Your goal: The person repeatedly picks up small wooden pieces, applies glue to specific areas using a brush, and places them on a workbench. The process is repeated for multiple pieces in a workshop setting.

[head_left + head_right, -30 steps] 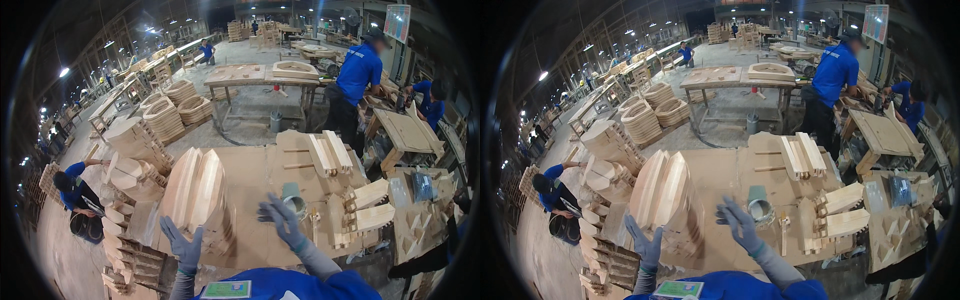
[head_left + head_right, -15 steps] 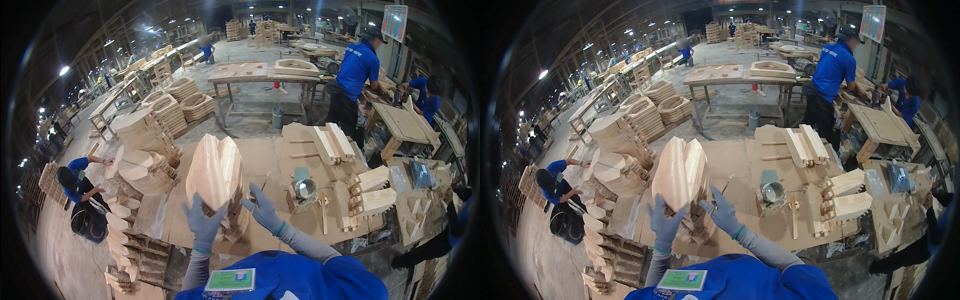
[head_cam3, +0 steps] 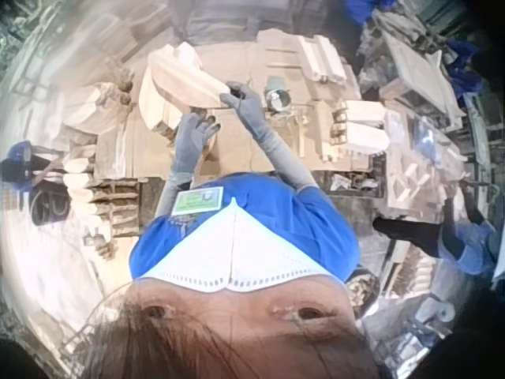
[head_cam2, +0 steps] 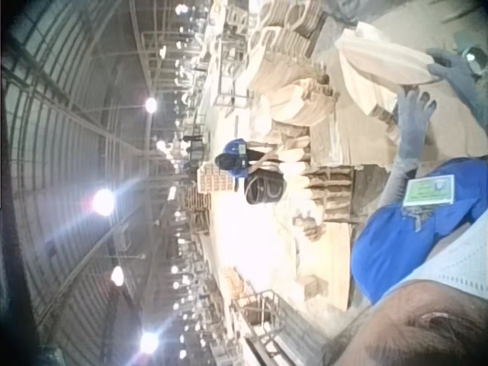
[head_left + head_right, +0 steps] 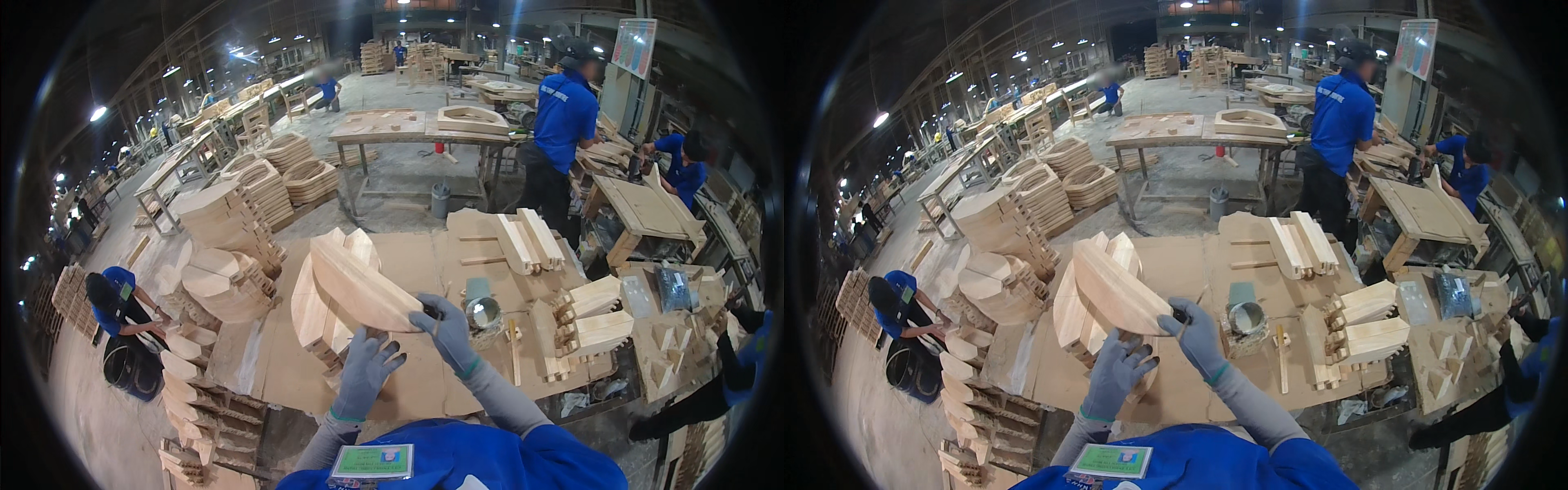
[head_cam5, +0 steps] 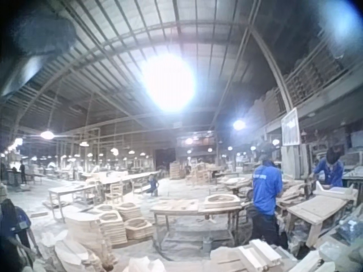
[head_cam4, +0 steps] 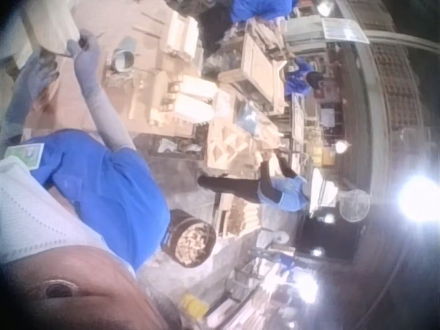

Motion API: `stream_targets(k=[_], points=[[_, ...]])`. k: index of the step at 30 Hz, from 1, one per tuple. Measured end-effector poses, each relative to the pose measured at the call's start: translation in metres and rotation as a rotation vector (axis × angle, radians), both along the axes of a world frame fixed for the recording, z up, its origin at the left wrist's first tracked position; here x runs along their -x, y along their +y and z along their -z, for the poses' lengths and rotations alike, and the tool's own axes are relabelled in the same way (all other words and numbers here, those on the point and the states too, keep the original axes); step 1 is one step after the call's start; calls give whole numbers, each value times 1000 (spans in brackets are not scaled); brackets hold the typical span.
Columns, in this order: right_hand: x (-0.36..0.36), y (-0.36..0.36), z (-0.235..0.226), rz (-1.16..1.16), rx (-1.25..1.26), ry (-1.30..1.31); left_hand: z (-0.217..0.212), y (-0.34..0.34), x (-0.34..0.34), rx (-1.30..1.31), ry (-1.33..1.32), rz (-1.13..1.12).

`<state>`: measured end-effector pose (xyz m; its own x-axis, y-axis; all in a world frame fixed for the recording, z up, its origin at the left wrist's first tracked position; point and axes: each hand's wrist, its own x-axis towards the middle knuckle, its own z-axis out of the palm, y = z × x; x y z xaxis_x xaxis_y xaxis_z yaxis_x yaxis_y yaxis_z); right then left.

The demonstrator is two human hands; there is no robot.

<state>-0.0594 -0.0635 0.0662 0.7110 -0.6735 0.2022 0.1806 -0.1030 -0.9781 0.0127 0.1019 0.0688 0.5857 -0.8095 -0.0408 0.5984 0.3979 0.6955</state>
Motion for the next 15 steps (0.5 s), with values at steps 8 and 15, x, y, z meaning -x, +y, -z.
stream_targets(k=[8,15], points=[[108,-8,-27,-120,952,56,10,-50,27,66,189,-14],[133,-29,-22,-248,678,16,33,-70,14,2,38,-309]])
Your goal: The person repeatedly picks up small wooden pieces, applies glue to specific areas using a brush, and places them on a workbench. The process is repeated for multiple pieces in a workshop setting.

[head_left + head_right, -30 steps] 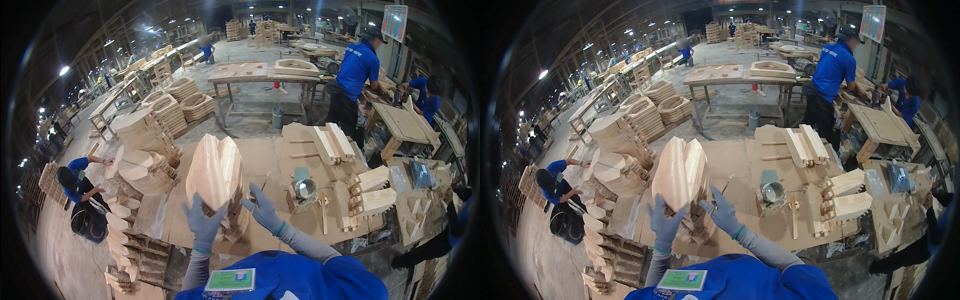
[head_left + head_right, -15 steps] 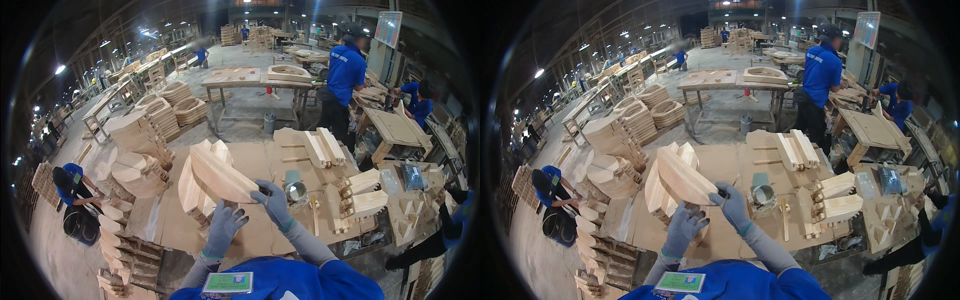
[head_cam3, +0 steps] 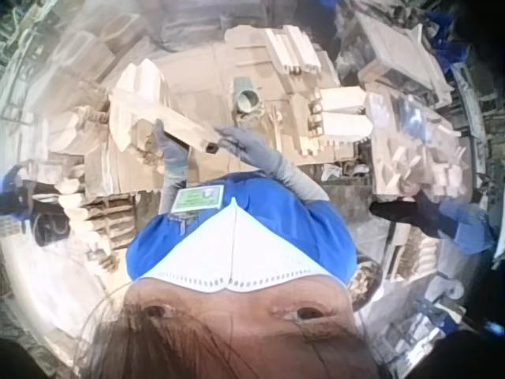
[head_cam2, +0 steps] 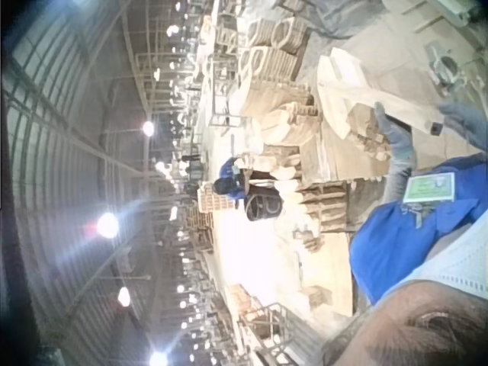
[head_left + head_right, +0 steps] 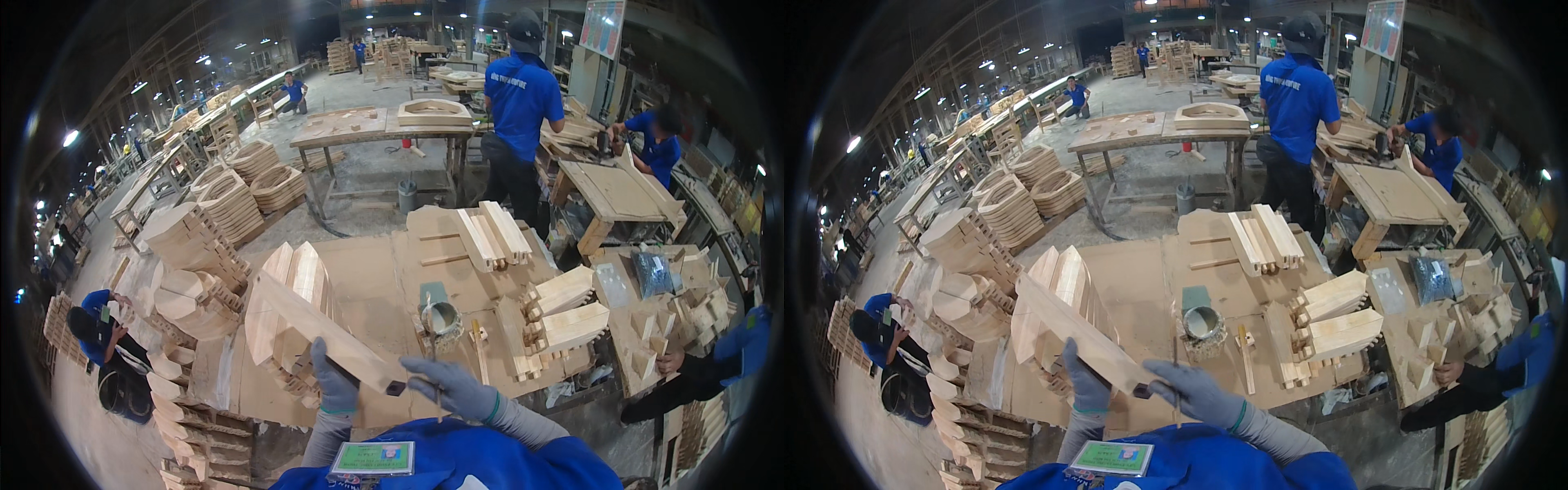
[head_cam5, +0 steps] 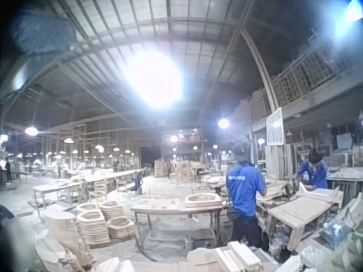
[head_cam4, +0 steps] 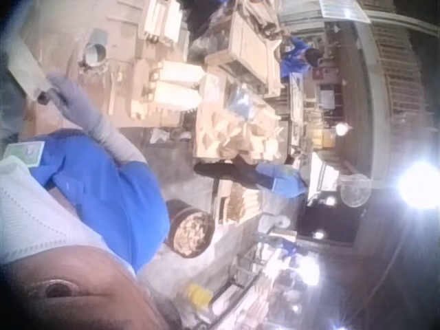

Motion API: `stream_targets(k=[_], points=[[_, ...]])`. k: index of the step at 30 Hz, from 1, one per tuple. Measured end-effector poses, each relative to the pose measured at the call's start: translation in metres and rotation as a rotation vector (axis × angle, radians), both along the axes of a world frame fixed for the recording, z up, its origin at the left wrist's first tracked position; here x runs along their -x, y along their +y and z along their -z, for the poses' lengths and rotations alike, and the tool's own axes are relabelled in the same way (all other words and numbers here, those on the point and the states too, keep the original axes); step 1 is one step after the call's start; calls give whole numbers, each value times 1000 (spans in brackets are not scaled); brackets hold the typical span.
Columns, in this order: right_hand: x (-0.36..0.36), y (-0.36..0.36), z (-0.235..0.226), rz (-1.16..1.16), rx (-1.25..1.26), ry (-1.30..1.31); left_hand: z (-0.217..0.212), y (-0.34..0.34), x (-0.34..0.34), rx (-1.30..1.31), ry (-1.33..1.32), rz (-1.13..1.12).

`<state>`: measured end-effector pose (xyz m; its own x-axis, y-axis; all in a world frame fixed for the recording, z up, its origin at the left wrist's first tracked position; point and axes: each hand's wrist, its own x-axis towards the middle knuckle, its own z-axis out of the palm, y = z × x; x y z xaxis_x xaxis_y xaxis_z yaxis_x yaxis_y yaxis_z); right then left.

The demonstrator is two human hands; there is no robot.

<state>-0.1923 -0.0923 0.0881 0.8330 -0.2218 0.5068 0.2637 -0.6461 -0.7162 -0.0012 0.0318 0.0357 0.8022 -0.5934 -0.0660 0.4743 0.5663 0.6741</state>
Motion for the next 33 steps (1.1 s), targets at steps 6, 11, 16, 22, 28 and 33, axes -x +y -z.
stream_targets(k=[6,11,16,22,28,33], points=[[23,-56,-2,198,-454,-246,-20,19,-32,-24,-312,16],[47,-105,23,421,-608,-105,-36,27,-39,80,-254,242],[34,-135,59,503,-925,-98,-2,55,-22,-212,29,428],[-7,-142,124,424,-909,-97,39,55,-28,-483,-112,639],[-24,-153,154,460,-837,129,57,60,-25,-633,-95,668],[-18,-157,157,456,-1013,-72,60,58,-23,-654,-50,709]])
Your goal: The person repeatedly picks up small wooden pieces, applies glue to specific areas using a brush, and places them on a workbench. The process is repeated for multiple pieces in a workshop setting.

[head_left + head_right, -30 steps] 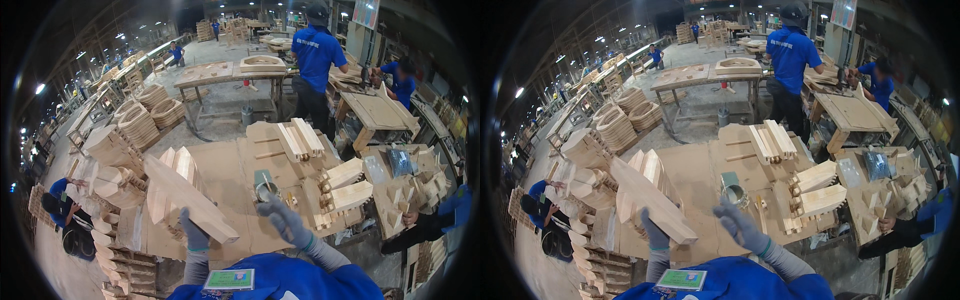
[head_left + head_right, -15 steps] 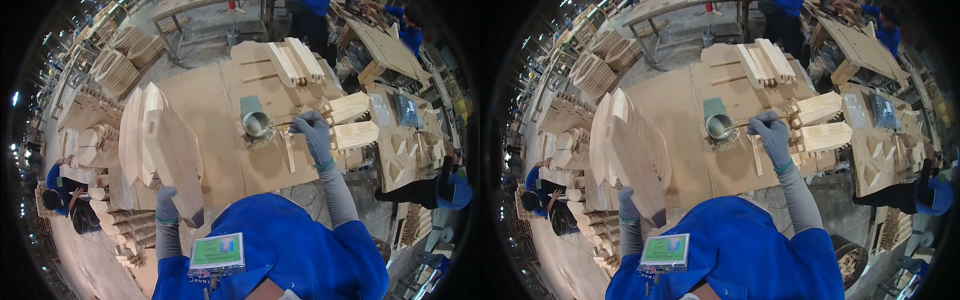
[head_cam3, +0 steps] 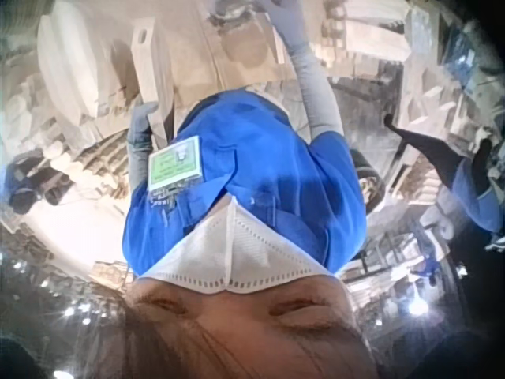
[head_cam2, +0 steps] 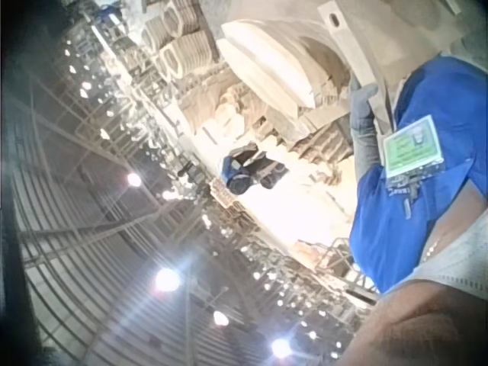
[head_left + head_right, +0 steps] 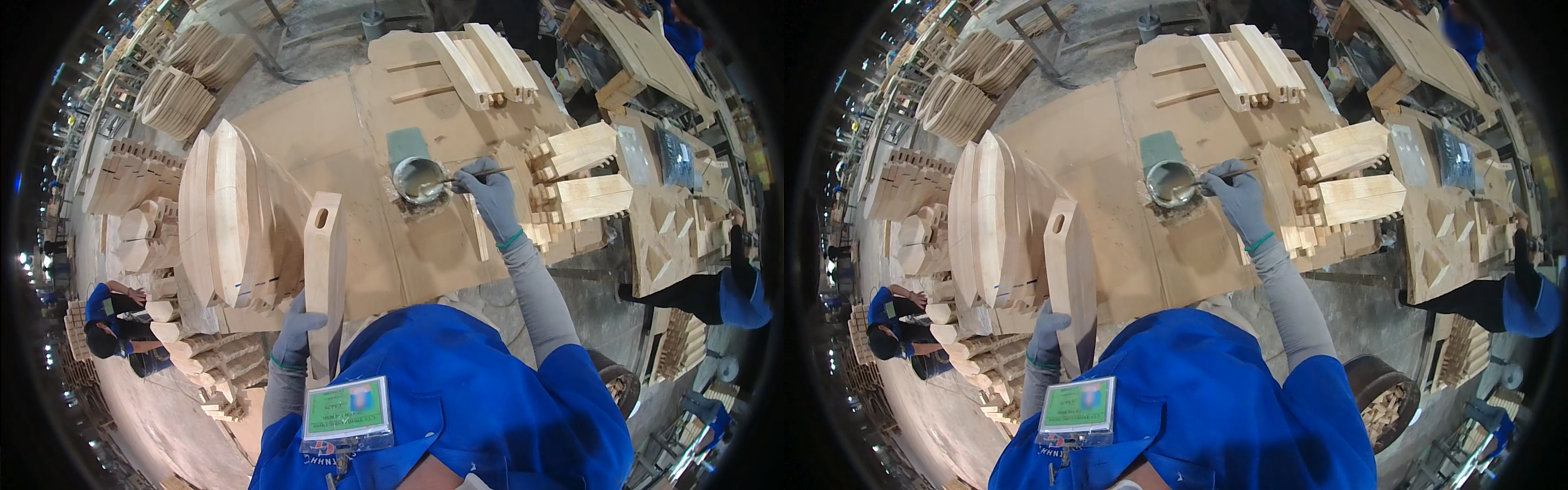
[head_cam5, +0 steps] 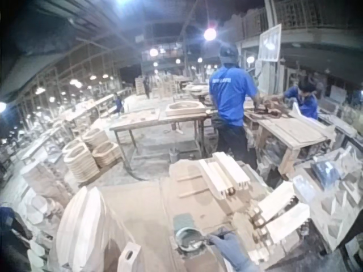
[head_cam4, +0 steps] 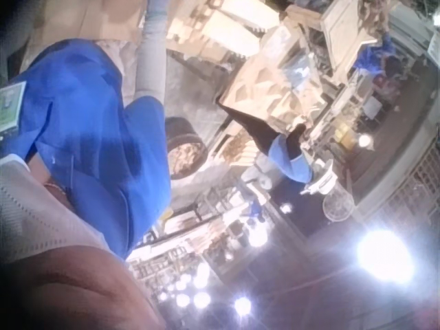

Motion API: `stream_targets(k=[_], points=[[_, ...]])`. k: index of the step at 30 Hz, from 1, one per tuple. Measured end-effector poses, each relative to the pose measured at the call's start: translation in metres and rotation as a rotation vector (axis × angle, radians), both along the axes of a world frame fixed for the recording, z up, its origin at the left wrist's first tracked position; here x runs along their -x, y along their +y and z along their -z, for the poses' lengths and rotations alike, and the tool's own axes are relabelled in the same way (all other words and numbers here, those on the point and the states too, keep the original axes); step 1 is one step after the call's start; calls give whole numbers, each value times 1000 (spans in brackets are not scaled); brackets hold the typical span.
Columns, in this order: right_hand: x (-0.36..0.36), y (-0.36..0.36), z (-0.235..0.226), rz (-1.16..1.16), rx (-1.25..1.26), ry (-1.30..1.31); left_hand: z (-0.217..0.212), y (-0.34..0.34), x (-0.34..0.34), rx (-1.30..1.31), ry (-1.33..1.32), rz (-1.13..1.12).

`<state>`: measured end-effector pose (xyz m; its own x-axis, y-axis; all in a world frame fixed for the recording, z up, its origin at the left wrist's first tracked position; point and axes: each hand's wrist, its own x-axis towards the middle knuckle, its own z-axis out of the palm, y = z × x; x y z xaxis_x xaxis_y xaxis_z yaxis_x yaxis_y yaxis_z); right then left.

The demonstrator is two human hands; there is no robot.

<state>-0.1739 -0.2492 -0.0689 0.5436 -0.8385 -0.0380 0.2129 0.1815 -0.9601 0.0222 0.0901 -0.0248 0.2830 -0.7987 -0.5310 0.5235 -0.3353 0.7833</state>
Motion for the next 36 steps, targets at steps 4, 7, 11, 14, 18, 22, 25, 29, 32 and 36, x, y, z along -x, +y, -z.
stream_targets(k=[4,7,11,14,18,22,25,29,32,36], points=[[5,3,2,5,-44,51,0,-6,4,8,28,-20],[7,8,3,68,-46,7,4,-5,3,10,17,-9],[7,24,10,116,-103,113,9,-4,2,-10,-9,15],[11,35,22,159,-324,-60,11,-1,1,-33,-18,41],[18,39,41,188,-622,-373,7,-9,8,-42,-15,18],[23,39,50,148,-659,-461,-6,-31,16,-79,-24,50],[25,37,47,140,-666,-473,-20,-52,24,-89,-31,87],[30,42,21,194,-501,-513,-37,-72,32,-73,11,107],[32,57,-38,180,-353,-385,-46,-79,33,-80,-18,126],[36,77,-64,146,-161,-382,-41,-83,29,-110,55,239]])
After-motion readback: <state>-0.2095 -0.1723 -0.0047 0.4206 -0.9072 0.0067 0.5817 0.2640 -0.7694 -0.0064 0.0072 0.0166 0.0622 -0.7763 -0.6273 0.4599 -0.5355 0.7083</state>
